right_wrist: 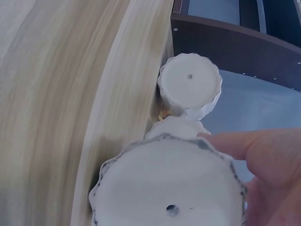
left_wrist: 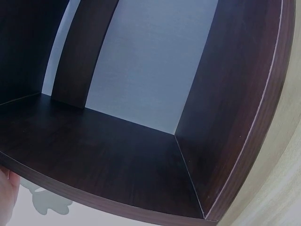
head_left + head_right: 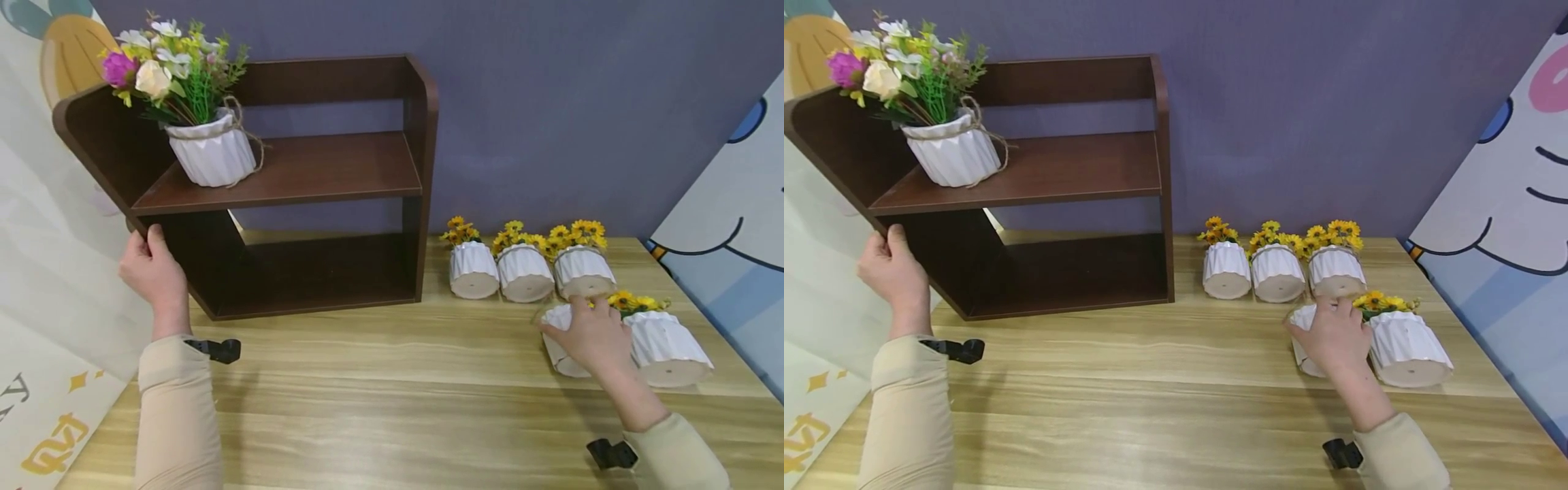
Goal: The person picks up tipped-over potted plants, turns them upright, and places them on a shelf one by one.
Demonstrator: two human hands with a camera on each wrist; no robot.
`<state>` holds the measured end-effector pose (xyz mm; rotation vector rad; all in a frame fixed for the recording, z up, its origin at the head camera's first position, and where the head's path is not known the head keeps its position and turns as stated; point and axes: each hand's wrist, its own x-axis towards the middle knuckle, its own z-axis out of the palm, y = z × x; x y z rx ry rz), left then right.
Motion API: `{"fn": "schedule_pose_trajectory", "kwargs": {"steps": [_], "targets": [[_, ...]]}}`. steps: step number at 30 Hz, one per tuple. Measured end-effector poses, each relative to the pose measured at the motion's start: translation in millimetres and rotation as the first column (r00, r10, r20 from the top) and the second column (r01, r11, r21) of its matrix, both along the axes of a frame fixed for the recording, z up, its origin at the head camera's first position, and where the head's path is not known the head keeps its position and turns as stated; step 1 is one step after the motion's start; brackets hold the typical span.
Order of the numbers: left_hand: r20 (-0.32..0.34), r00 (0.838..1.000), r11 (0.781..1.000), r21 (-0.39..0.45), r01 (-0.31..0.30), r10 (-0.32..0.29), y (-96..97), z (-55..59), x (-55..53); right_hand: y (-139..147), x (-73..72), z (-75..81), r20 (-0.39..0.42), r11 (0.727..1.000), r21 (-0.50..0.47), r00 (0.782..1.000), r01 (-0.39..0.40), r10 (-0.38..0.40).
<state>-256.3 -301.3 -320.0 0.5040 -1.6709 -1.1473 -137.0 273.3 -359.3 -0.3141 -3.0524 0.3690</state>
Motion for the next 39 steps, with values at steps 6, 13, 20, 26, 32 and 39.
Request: {"fn": "schedule_pose_trajectory", "kwargs": {"steps": [6, 13, 20, 26, 32, 39], "targets": [[-0.001, 1.000, 1.000, -0.001, 0.005, -0.005, 0.2, -0.7, -0.7, 5, -1.1, 0.0, 0.080, 0.999, -0.014, 0.996, 0.029, -0.027], [0.008, 1.000, 1.000, -0.003, 0.004, -0.004, -0.8, -2.4, -2.8, 8, -3.2, 2.0, 0.152, 0.999, -0.021, 0.988, 0.029, -0.025], [0.000, 1.000, 1.000, -0.008, 0.008, -0.008, -1.0, -2.9, -3.4, 12, -2.6, -0.7, 0.078, 0.997, -0.072, 0.997, -0.007, 0.012], [0.009, 1.000, 1.000, 0.002, 0.001, -0.001, -1.5, -2.9, -1.1, 19, 1.9, 0.1, 0.055, 0.991, -0.132, 0.998, -0.033, 0.041], [0.009, 1.000, 1.000, -0.007, 0.000, 0.000, -1.1, -0.1, 0.7, 20, 4.4, 2.8, 0.016, 0.987, -0.160, 0.999, -0.032, 0.035], [0.020, 1.000, 1.000, -0.007, 0.007, -0.007, -1.0, 0.1, 0.1, 17, 5.1, 3.9, -0.106, 0.986, -0.166, 0.994, -0.033, 0.015]]}}
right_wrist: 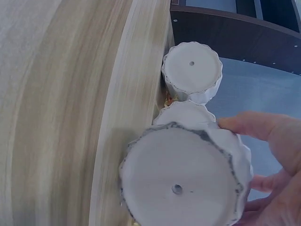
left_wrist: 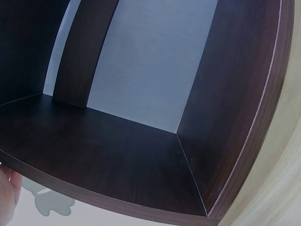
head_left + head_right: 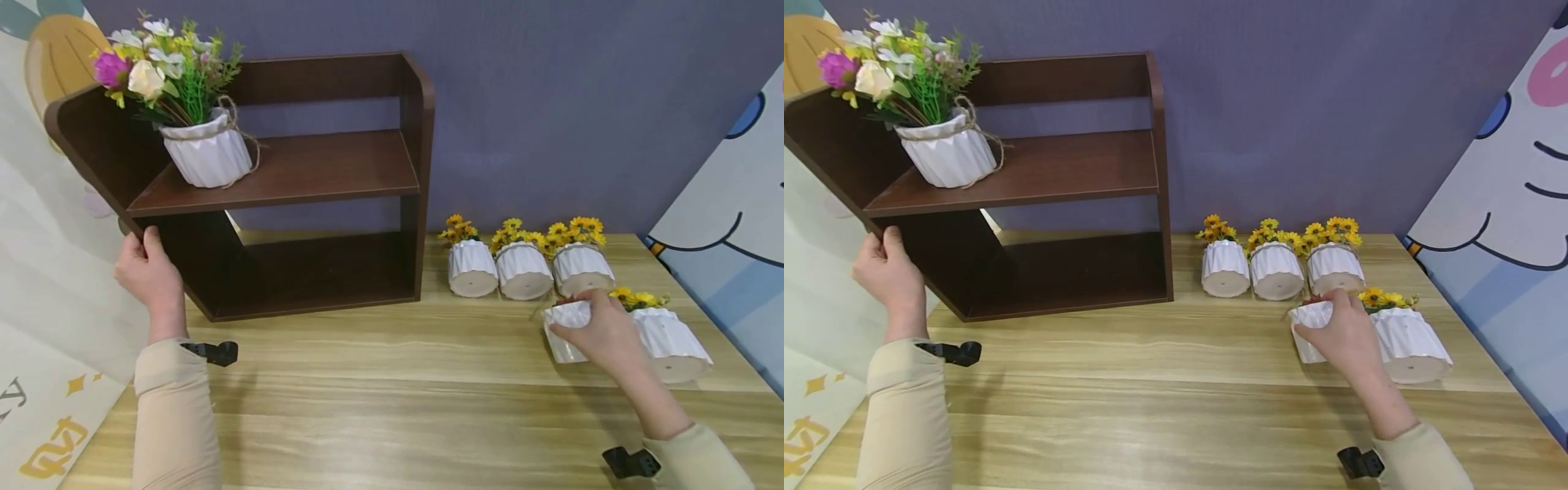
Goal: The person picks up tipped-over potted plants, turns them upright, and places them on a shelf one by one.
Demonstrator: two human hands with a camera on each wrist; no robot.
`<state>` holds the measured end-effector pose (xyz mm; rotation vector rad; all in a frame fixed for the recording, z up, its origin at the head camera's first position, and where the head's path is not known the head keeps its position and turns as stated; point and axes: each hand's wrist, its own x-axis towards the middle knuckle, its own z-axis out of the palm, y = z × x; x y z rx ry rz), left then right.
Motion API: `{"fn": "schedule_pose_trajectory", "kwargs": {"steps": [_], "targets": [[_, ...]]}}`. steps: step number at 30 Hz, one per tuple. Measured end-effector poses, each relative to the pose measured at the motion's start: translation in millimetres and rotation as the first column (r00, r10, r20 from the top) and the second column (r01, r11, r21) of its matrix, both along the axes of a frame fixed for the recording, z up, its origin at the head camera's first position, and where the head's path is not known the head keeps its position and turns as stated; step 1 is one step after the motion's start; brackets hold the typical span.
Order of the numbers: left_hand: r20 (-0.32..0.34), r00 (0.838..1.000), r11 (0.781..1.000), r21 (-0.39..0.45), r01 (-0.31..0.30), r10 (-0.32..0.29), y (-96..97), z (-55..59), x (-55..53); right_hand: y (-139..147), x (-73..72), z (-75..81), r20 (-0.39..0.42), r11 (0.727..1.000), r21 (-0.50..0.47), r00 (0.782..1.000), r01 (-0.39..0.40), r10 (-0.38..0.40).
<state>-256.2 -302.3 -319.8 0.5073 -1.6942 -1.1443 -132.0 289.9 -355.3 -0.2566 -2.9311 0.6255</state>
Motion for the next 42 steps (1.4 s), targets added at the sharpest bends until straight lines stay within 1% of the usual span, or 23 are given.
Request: {"fn": "schedule_pose_trajectory", "kwargs": {"steps": [6, 8, 11, 15, 17, 19, 21, 27, 29, 31, 33, 37, 40, 42], "targets": [[-0.002, 1.000, 1.000, -0.004, 0.003, -0.003, 1.0, 1.1, -0.2, -3, -0.7, -1.5, -0.086, 0.999, -0.039, 0.996, 0.025, -0.028], [0.000, 1.000, 1.000, -0.002, 0.007, -0.007, 1.1, 1.1, -0.4, -4, -0.6, -2.4, -0.096, 0.998, -0.052, 0.995, 0.030, -0.035], [0.005, 1.000, 1.000, -0.002, 0.009, -0.009, 0.7, 0.4, -0.8, -5, -0.2, -3.9, -0.089, 0.996, -0.080, 0.995, 0.041, -0.048], [0.011, 1.000, 1.000, 0.002, 0.013, -0.013, -1.3, -0.5, -1.3, -4, 2.0, -4.9, -0.048, 0.992, -0.112, 0.997, 0.060, -0.066], [0.017, 1.000, 1.000, 0.006, 0.014, -0.014, -2.6, -0.6, -1.4, -3, 4.3, -5.2, -0.016, 0.990, -0.119, 0.997, 0.074, -0.077], [0.019, 1.000, 1.000, 0.011, 0.017, -0.017, -3.6, -0.5, -1.3, 0, 7.2, -6.2, -0.004, 0.990, -0.117, 0.997, 0.080, -0.081], [0.024, 1.000, 1.000, 0.009, 0.018, -0.018, -4.1, -0.4, -0.8, 2, 11.0, -8.3, -0.012, 0.991, -0.113, 0.997, 0.076, -0.078], [0.023, 1.000, 1.000, 0.003, 0.012, -0.012, -4.3, -0.4, 1.7, 7, 23.5, -19.6, -0.086, 0.994, -0.094, 0.994, 0.057, -0.065], [0.019, 1.000, 1.000, 0.007, 0.006, -0.006, -5.0, -0.3, 1.8, 7, 25.6, -22.6, -0.088, 0.992, -0.107, 0.993, 0.065, -0.074], [0.016, 1.000, 1.000, 0.008, 0.002, -0.002, -5.6, -0.1, 1.3, 7, 26.1, -24.5, -0.100, 0.990, -0.121, 0.992, 0.066, -0.078], [0.018, 1.000, 1.000, 0.011, 0.004, -0.004, -5.7, -0.2, 0.7, 8, 25.6, -25.2, -0.111, 0.991, -0.126, 0.992, 0.051, -0.065], [0.021, 1.000, 1.000, 0.016, 0.006, -0.006, -5.0, -0.9, -0.6, 10, 22.7, -24.3, -0.123, 0.996, -0.085, 0.992, 0.001, -0.011], [0.022, 1.000, 1.000, 0.016, 0.007, -0.007, -4.9, -1.6, -2.2, 13, 18.6, -23.5, -0.089, 0.998, -0.069, 0.996, -0.005, -0.001], [0.023, 1.000, 1.000, 0.011, 0.007, -0.008, -4.6, -2.3, -3.3, 14, 16.1, -23.6, -0.055, 0.997, -0.078, 0.998, 0.011, -0.016]]}}
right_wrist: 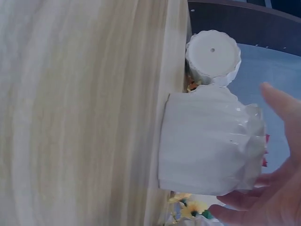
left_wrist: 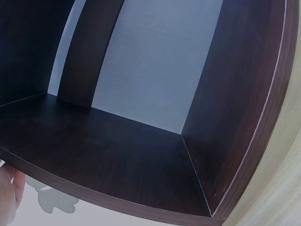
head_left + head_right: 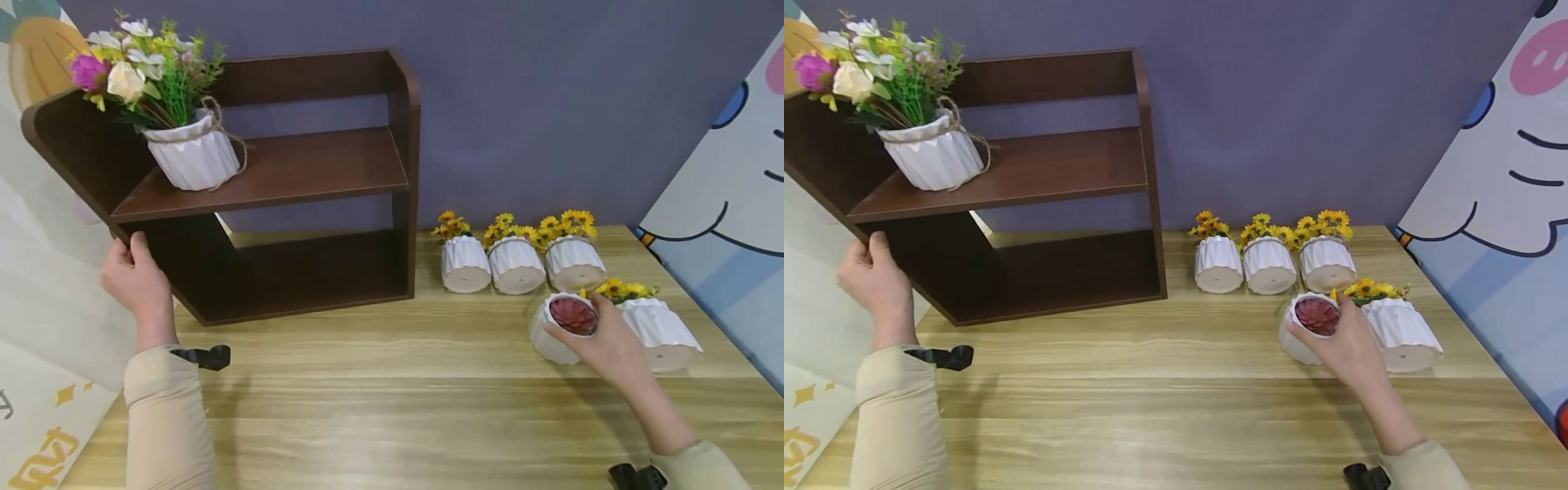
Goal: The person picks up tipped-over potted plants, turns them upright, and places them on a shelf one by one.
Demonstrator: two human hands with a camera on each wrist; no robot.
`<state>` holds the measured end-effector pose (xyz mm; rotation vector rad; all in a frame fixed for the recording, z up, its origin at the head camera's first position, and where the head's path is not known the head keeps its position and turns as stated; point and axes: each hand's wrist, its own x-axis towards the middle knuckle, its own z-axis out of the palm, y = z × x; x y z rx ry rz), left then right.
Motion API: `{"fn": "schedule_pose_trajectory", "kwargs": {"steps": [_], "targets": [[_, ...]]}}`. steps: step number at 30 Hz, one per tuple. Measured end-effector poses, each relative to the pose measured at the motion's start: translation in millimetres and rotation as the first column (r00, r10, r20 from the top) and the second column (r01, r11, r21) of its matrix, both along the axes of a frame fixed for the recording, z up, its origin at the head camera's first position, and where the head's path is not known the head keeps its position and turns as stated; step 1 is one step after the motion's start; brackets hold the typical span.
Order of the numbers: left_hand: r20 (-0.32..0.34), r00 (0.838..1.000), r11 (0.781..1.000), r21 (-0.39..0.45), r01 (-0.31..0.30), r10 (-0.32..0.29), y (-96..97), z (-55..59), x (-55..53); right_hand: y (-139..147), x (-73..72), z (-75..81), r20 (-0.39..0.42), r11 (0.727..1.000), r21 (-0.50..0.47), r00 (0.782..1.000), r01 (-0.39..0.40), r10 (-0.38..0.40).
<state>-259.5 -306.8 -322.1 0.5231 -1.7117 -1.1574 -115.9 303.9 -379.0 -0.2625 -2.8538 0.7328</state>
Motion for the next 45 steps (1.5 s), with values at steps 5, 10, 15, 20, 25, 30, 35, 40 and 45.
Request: {"fn": "schedule_pose_trajectory", "kwargs": {"steps": [5, 10, 15, 20, 25, 30, 35, 40, 45], "targets": [[-0.002, 1.000, 1.000, -0.007, 0.002, -0.002, 1.5, -1.2, -0.7, 1, -6.3, -4.5, 0.005, 1.000, -0.009, 1.000, 0.023, -0.023], [-0.004, 1.000, 1.000, -0.004, 0.016, -0.016, 4.0, 0.0, -0.8, 1, -9.8, -9.3, -0.038, 1.000, -0.003, 0.999, 0.029, -0.029], [-0.010, 1.000, 1.000, -0.005, 0.014, -0.014, 5.6, 2.6, 0.6, 1, -11.0, -10.5, -0.062, 1.000, 0.016, 0.998, 0.011, -0.010], [-0.006, 1.000, 1.000, -0.011, 0.005, -0.005, 6.3, 4.1, 2.1, 3, -10.4, -10.5, -0.040, 1.000, 0.008, 0.999, -0.010, 0.010], [0.006, 1.000, 0.999, -0.038, -0.011, 0.011, 6.3, 3.9, 3.2, 4, -9.3, -13.4, -0.039, 1.000, -0.004, 0.999, -0.012, 0.012], [0.017, 1.000, 0.999, -0.046, -0.007, 0.008, 6.5, 3.1, 3.0, 3, -8.7, -17.2, -0.063, 1.000, -0.019, 0.998, 0.016, -0.017], [0.003, 1.000, 0.999, -0.035, 0.004, -0.004, 5.8, 2.8, 1.8, 1, -8.8, -17.9, -0.082, 1.000, -0.012, 0.996, 0.025, -0.026], [0.004, 1.000, 1.000, -0.029, -0.009, 0.009, 4.2, 2.1, 2.7, -5, -8.3, -15.4, -0.117, 1.000, -0.018, 0.993, 0.023, -0.025], [0.003, 1.000, 0.999, -0.045, -0.008, 0.008, 3.0, 1.6, 4.5, -15, -6.6, -7.5, -0.151, 0.999, -0.039, 0.988, 0.018, -0.023]]}}
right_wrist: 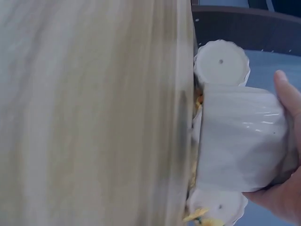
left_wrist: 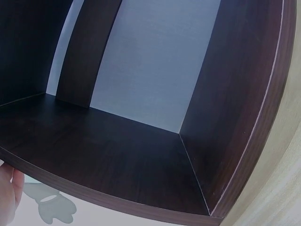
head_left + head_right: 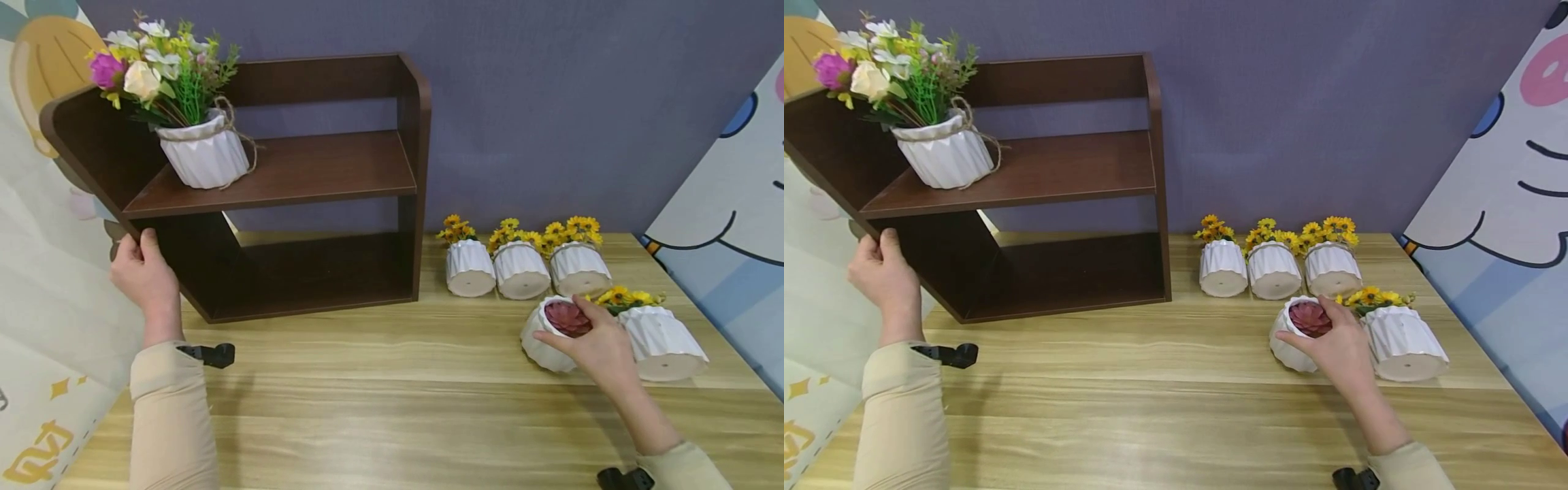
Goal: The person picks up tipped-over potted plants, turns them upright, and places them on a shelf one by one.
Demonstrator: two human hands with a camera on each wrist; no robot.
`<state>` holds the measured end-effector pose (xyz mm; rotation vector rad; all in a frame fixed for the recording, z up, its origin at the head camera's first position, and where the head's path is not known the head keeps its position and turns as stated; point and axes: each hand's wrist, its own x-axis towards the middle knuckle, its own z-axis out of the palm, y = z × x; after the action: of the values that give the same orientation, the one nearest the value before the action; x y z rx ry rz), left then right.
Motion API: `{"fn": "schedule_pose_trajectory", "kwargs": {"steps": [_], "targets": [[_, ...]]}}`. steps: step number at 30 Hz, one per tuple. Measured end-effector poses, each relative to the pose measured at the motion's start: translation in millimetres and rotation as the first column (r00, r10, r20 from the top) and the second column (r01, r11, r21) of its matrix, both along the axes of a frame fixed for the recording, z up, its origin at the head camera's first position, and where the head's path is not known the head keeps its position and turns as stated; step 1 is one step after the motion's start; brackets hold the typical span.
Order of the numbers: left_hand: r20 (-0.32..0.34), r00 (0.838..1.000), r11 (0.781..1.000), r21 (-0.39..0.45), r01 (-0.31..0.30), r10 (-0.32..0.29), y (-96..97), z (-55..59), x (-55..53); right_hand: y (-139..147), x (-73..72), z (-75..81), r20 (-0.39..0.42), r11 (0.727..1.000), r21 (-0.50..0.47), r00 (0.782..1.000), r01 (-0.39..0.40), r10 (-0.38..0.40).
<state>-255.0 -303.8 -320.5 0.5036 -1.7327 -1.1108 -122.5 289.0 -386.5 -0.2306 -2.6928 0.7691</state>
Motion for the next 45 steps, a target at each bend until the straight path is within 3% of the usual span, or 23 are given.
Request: {"fn": "schedule_pose_trajectory", "kwargs": {"steps": [6, 17, 23, 29, 35, 43, 45], "targets": [[-0.006, 1.000, 1.000, -0.008, 0.001, -0.001, -0.6, 0.0, 0.0, -17, 0.9, 17.1, -0.058, 1.000, 0.012, 0.998, -0.021, 0.021], [-0.005, 1.000, 1.000, 0.005, 0.005, -0.005, 0.7, 0.1, 0.6, -56, 0.8, 41.1, -0.144, 0.989, 0.013, 0.978, -0.147, 0.148], [-0.002, 1.000, 1.000, 0.014, 0.007, -0.007, 0.2, -0.4, 0.0, -78, -2.6, 50.9, -0.279, 0.958, 0.063, 0.917, -0.278, 0.285], [-0.020, 1.000, 0.999, 0.037, 0.022, -0.021, 0.4, 0.4, 1.1, -98, -10.5, 66.1, -0.313, 0.932, 0.073, 0.879, -0.354, 0.359], [-0.027, 0.999, 0.999, 0.028, 0.028, -0.028, 0.1, -0.3, 2.1, -119, -19.4, 79.8, -0.352, 0.894, 0.104, 0.824, -0.436, 0.443], [-0.023, 1.000, 1.000, 0.021, 0.021, -0.021, -0.2, -0.1, 2.5, -144, -25.3, 101.1, -0.359, 0.883, 0.097, 0.811, -0.460, 0.462], [-0.022, 1.000, 1.000, 0.012, 0.021, -0.021, -0.2, 0.4, 2.3, -150, -28.1, 107.4, -0.384, 0.880, 0.093, 0.798, -0.466, 0.464]]}}
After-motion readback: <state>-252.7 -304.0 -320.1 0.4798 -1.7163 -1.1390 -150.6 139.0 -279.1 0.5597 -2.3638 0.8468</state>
